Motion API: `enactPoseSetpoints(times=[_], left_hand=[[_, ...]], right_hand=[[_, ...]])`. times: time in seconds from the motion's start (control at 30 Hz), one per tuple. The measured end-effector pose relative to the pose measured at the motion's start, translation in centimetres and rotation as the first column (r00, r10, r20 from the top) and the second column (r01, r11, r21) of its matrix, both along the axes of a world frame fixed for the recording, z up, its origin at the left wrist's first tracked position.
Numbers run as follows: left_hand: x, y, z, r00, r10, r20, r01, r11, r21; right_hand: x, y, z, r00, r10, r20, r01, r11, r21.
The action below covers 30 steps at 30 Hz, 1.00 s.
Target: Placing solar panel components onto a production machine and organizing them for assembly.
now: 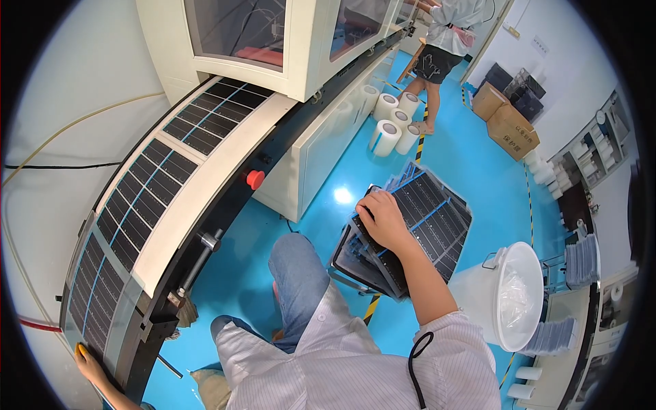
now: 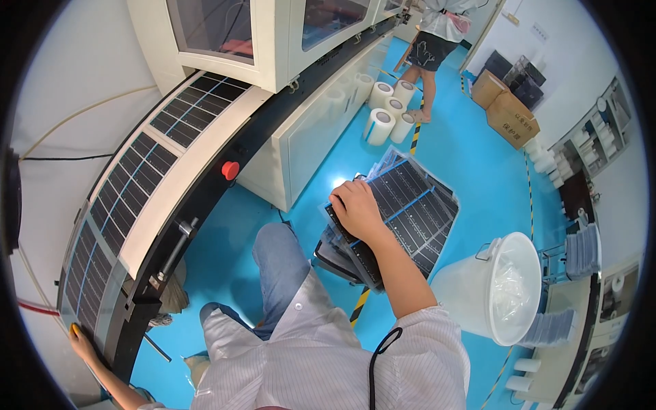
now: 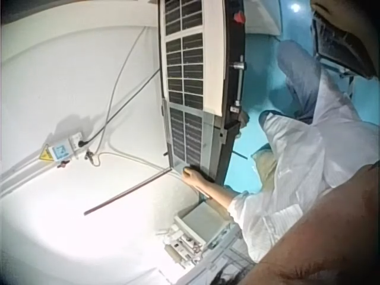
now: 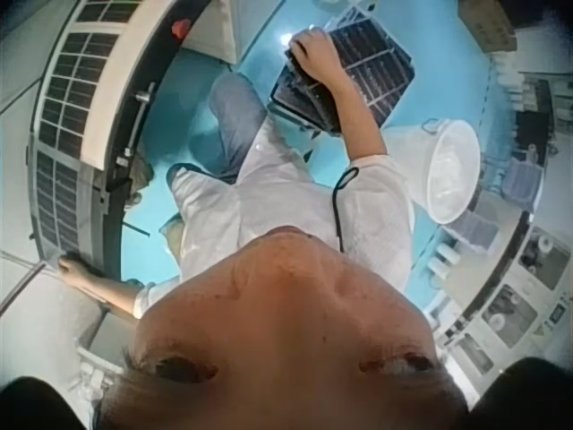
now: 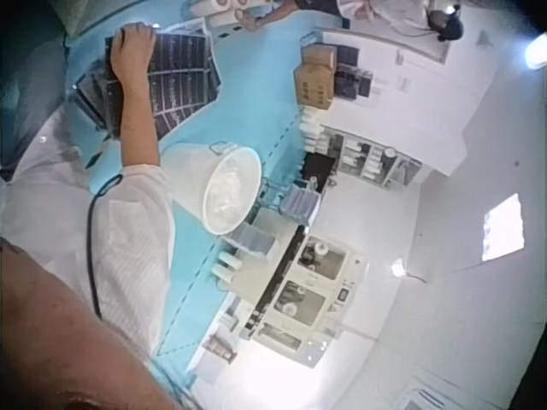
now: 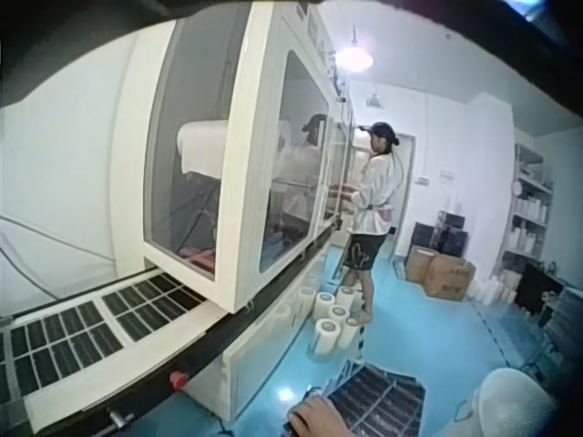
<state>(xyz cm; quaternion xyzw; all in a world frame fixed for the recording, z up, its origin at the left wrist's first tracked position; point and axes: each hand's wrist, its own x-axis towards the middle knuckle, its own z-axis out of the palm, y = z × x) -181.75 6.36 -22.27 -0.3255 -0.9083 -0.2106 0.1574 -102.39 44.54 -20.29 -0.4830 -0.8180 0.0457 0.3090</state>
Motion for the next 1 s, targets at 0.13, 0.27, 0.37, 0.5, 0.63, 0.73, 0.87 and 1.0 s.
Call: enactPoseSetpoints(times=[0.13,0.27,0.37,0.5,0.63,0.73,0.87,1.0], left_hand=[[0.0,0.1,-0.1,1.0,0.005,0.011,-0.005,1.0,0.011],[-0.6,-0.3,-0.3,1.0,0.002,0.011,-0.002,1.0,0.003],[-0.6,-0.3,-0.4,1.0,0.005,-0.021,-0.005,1.0,0.003],[-1.6,-0.7,-1.0,1.0,0.002,-0.018,-0.002,1.0,0.025],[-1.5,-0.8,-0.8,1.0,0.002,-0.02,-0.002,1.0,0.017],[-0.9,-0.4,-0.6,1.0,0.005,-0.02,-0.005,1.0,0.013],[-0.2,-0.1,-0.1,1.0,0.01,-0.012,-0.01,1.0,-0.007],[0.0,-0.1,0.0,1.0,0.013,-0.01,-0.013,1.0,-0.002]], right_hand=[[0.1,0.1,-0.2,1.0,0.002,0.003,-0.002,1.0,-0.011],[0.0,0.1,-0.1,1.0,0.003,0.0,-0.003,1.0,-0.01],[0.1,0.1,-0.1,1.0,0.002,0.007,-0.002,1.0,-0.016],[0.0,0.1,0.0,1.0,-0.003,0.008,0.003,1.0,-0.017],[0.0,0.1,-0.1,1.0,0.003,0.003,-0.003,1.0,-0.006],[0.0,0.1,-0.1,1.0,-0.001,0.008,0.002,1.0,-0.023],[0.1,0.1,-0.1,1.0,0.002,0.006,-0.002,1.0,-0.01],[0.0,0.1,-0.1,1.0,0.004,0.007,-0.004,1.0,-0.022]])
